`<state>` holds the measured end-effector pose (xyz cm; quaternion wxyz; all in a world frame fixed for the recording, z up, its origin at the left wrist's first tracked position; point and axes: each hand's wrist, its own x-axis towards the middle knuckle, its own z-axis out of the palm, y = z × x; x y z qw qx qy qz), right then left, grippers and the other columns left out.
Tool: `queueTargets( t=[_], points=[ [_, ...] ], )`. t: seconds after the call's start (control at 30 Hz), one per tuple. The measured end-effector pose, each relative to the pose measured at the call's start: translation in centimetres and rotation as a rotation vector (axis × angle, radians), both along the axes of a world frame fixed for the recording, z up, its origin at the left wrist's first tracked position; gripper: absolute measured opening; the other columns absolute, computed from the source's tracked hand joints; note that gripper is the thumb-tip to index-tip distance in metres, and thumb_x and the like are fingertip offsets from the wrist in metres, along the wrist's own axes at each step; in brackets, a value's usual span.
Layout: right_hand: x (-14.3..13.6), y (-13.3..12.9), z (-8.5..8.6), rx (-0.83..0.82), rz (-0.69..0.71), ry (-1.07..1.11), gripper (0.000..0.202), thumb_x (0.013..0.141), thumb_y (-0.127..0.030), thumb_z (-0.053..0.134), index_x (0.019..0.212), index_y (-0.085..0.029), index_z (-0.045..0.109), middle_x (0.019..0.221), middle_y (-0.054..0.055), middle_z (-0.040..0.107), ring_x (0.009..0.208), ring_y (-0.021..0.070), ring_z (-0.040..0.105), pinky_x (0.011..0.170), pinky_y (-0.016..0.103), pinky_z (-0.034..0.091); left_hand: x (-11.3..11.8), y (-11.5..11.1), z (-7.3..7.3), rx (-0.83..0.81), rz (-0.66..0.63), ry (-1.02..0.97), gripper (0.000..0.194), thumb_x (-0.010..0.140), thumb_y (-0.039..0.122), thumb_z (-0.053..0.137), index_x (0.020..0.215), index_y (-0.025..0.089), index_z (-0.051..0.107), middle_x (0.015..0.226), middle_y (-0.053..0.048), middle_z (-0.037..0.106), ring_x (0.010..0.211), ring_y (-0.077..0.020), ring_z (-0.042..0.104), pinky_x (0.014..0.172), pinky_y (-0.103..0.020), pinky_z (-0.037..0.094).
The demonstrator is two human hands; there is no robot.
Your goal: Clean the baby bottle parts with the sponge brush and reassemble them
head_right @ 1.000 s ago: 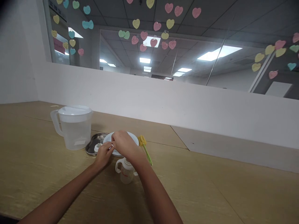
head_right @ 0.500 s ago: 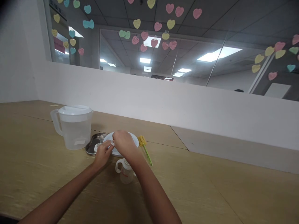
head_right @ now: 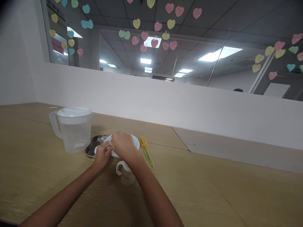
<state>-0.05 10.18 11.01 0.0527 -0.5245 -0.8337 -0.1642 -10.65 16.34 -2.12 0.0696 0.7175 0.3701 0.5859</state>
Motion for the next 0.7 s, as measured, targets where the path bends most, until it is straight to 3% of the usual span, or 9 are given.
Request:
queueTargets(
  t=[0.37,0.7],
  points=[
    [0.33,0.66,-0.27,0.13,0.039,0.03,0.015,0.085,-0.02,0.048,0.084,-0.017,0.064,0.086,0.005,0.062,0.075,0.0162,0.057,0.057,0.024,0.036,-0.13,0.03,0.11,-0.016,0.008,-0.012,0.031,0.085,0.031,0.041,0.062,0.016,0.056,0.063,-0.001,0.057,0.061,-0.0142,0.049,0.058,-0.023,0.036],
    [0.18,0.6,-0.33,0.11,0.035,0.023,0.014,0.086,-0.02,0.051,0.081,-0.016,0.065,0.088,0.006,0.06,0.08,0.0166,0.055,0.061,0.023,0.039,-0.16,-0.27,0.39,-0.069,-0.019,-0.045,0.028,0.084,0.03,0.041,0.069,0.015,0.06,0.07,-0.003,0.062,0.068,-0.0162,0.053,0.062,-0.025,0.038]
  ],
)
